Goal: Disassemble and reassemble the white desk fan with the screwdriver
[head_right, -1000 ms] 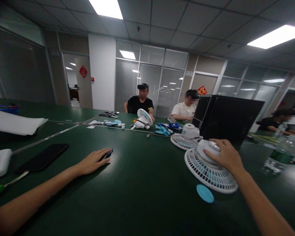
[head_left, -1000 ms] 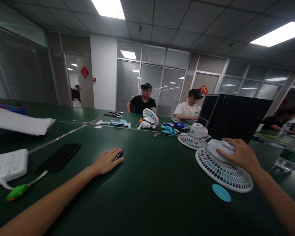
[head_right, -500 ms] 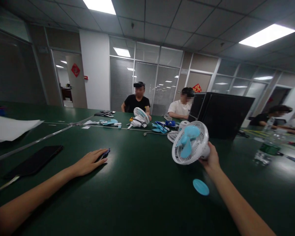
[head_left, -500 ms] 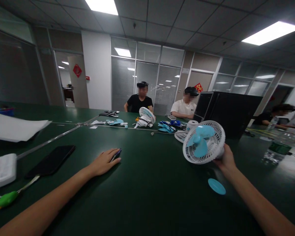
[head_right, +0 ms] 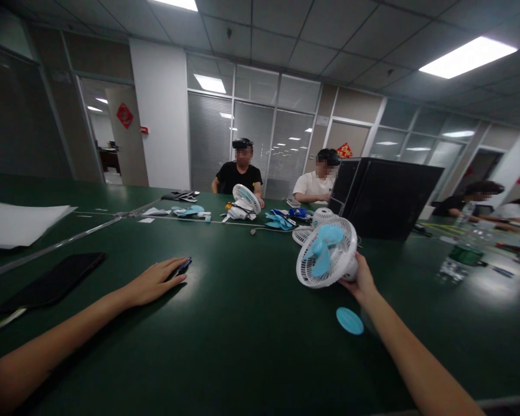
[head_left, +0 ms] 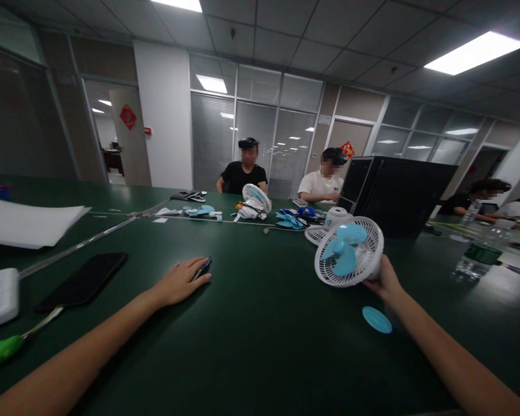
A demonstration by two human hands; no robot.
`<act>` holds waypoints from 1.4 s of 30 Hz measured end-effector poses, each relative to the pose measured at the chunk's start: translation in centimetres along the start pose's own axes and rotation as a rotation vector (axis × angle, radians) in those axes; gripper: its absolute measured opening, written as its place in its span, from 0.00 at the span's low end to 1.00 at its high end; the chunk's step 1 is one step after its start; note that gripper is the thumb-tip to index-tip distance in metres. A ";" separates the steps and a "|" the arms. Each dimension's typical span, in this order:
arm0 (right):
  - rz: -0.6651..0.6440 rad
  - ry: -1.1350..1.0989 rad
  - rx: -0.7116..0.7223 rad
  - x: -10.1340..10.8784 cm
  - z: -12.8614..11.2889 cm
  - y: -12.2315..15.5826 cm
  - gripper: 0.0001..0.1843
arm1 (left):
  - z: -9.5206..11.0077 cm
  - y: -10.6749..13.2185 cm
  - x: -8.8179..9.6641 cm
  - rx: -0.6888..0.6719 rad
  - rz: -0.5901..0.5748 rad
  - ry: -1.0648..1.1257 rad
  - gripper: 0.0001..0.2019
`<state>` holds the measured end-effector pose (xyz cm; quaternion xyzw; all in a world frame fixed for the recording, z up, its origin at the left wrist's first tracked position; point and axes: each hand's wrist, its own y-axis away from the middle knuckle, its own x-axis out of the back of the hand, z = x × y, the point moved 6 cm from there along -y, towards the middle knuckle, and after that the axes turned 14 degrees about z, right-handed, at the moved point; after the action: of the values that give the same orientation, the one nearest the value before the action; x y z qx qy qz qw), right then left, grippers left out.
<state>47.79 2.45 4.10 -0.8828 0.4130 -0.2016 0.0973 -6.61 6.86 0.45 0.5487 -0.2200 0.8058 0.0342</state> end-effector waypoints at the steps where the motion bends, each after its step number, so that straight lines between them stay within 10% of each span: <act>1: 0.026 -0.052 -0.124 0.1 0.8 0.0 0.22 | 0.1 0.0 0.0 0.000 0.002 -0.001 0.36; 7: 0.099 -0.210 -0.497 0.1 2.9 0.5 0.22 | 0.1 0.1 0.0 0.011 -0.008 -0.010 0.36; 17: 0.210 -0.310 -0.484 0.3 1.7 1.2 0.17 | 0.4 0.3 0.5 0.030 -0.016 0.005 0.35; 29: 0.123 -0.288 0.336 -0.7 -10.6 4.4 0.25 | 0.5 0.0 2.4 0.115 0.112 -0.051 0.25; 35: -0.182 0.084 0.919 -5.4 -19.0 12.0 0.26 | 0.1 0.1 2.7 0.146 0.153 -0.059 0.23; 42: -0.452 0.270 1.150 -9.8 -21.5 17.3 0.27 | 0.3 -0.2 4.1 0.162 0.300 0.116 0.24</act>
<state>20.85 -1.21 14.87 -0.7214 0.0507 -0.5166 0.4584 -7.87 6.18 4.35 0.4634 -0.2314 0.8472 -0.1182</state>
